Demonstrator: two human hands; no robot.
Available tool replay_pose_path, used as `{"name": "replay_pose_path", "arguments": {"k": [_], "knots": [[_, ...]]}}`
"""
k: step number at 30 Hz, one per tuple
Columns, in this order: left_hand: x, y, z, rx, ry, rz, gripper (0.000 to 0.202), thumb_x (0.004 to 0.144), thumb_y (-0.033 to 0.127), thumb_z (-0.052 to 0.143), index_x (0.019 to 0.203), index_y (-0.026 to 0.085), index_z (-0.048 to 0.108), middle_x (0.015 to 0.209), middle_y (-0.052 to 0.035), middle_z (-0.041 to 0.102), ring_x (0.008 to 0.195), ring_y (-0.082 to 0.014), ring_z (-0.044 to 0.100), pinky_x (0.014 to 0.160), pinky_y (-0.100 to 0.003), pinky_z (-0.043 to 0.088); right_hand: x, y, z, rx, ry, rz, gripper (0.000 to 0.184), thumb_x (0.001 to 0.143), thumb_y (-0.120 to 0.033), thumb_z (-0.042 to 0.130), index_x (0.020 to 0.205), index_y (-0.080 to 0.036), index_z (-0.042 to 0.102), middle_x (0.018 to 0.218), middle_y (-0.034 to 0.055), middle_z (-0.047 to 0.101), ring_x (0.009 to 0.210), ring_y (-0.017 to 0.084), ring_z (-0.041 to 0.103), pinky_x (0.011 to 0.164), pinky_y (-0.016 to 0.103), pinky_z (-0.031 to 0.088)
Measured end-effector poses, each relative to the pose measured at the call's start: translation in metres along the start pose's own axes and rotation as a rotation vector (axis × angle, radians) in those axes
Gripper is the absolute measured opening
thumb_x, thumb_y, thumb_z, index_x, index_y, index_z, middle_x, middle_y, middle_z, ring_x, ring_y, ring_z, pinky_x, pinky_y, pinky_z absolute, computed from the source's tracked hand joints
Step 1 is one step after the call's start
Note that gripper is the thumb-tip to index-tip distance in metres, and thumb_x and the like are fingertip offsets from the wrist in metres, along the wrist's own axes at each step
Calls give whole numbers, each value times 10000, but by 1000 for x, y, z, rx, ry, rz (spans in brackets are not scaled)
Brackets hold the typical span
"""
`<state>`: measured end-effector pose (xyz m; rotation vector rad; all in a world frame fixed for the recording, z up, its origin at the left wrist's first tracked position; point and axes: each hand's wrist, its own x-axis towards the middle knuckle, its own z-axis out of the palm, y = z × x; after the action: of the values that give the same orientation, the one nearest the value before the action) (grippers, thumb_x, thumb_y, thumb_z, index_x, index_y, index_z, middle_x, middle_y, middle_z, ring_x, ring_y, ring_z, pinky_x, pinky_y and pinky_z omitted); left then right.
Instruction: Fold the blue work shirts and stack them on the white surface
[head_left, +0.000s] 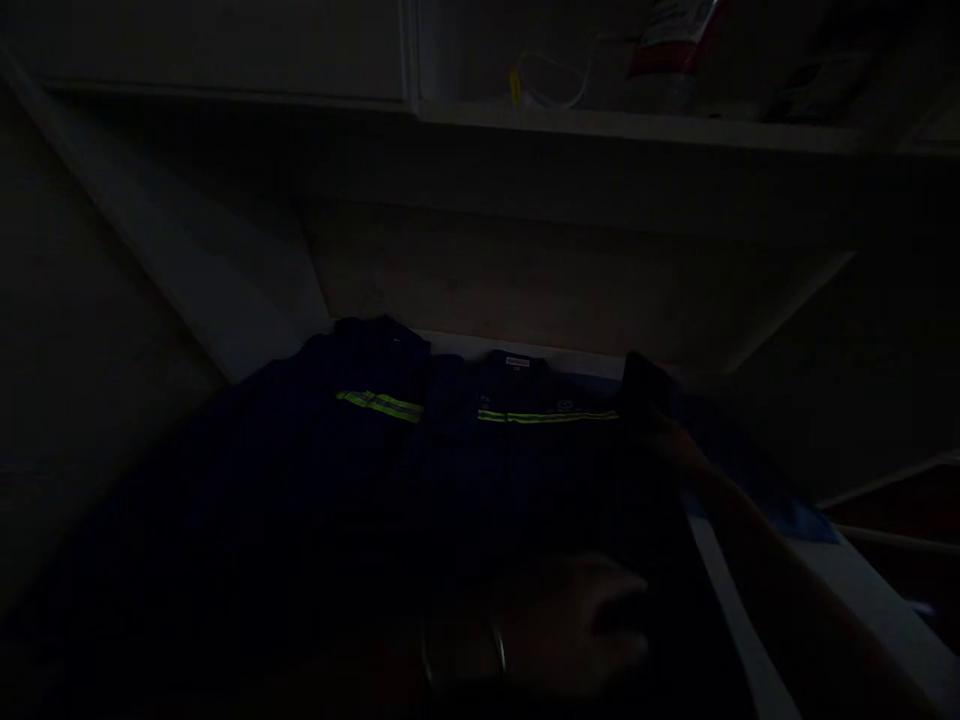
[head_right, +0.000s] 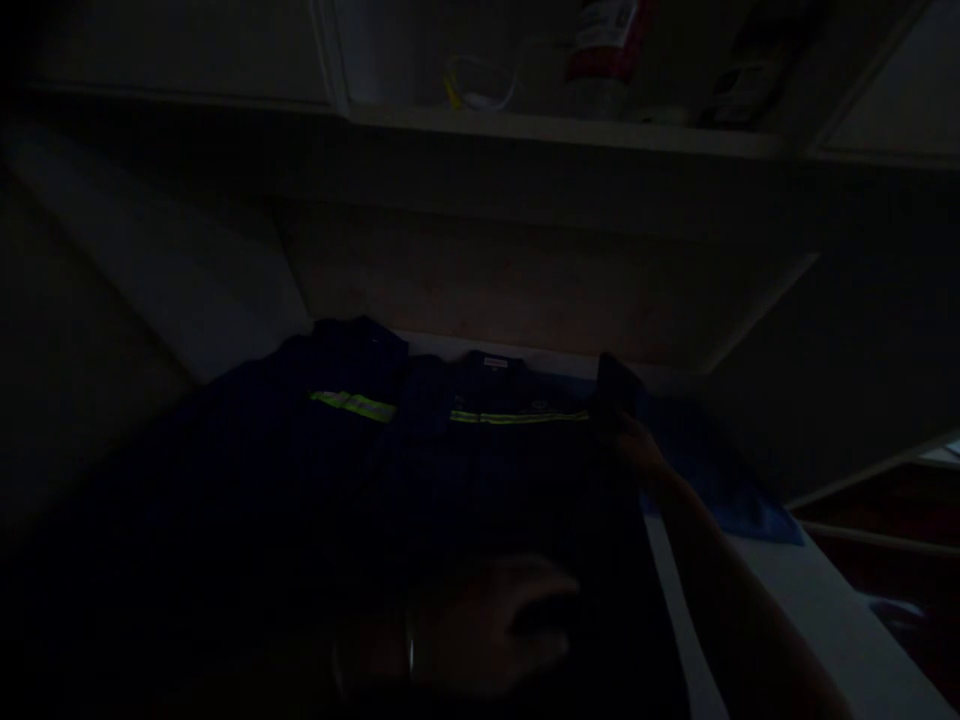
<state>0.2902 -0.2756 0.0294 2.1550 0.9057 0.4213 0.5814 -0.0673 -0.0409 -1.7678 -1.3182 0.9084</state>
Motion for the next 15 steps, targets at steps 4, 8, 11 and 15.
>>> {"name": "replay_pose_path", "arguments": {"k": [4,8,11,15], "knots": [[37,-89,-31,503,282,-274,437,879,285,513,1312,224,512,1350,-52,546,1204,-191,524,1041,-318,434,7,37,11,-3,-32,29,637,686,-202,649,1316,-162,558,1064,95,724,905,258,688,771,357,574],[48,-161,-69,668,353,-446,469,818,173,528,1286,141,543,1375,-171,520,1269,-324,467,1055,-503,385,6,55,27,27,22,-10,621,675,-241,674,1287,-192,582,1050,76,728,942,262,680,787,356,568],[44,-189,-91,683,370,-533,382,847,278,535,1205,166,606,1216,-149,637,1110,-290,597,925,-426,481,2,65,31,62,70,-2,652,710,-299,665,1340,-187,544,1048,82,728,943,271,683,778,364,572],[29,-208,-129,659,470,-633,339,918,294,400,1154,228,635,1157,-72,697,1054,-197,645,909,-300,481,0,76,30,47,119,56,734,723,-345,678,1410,-175,481,1061,89,726,943,273,686,758,343,578]]}}
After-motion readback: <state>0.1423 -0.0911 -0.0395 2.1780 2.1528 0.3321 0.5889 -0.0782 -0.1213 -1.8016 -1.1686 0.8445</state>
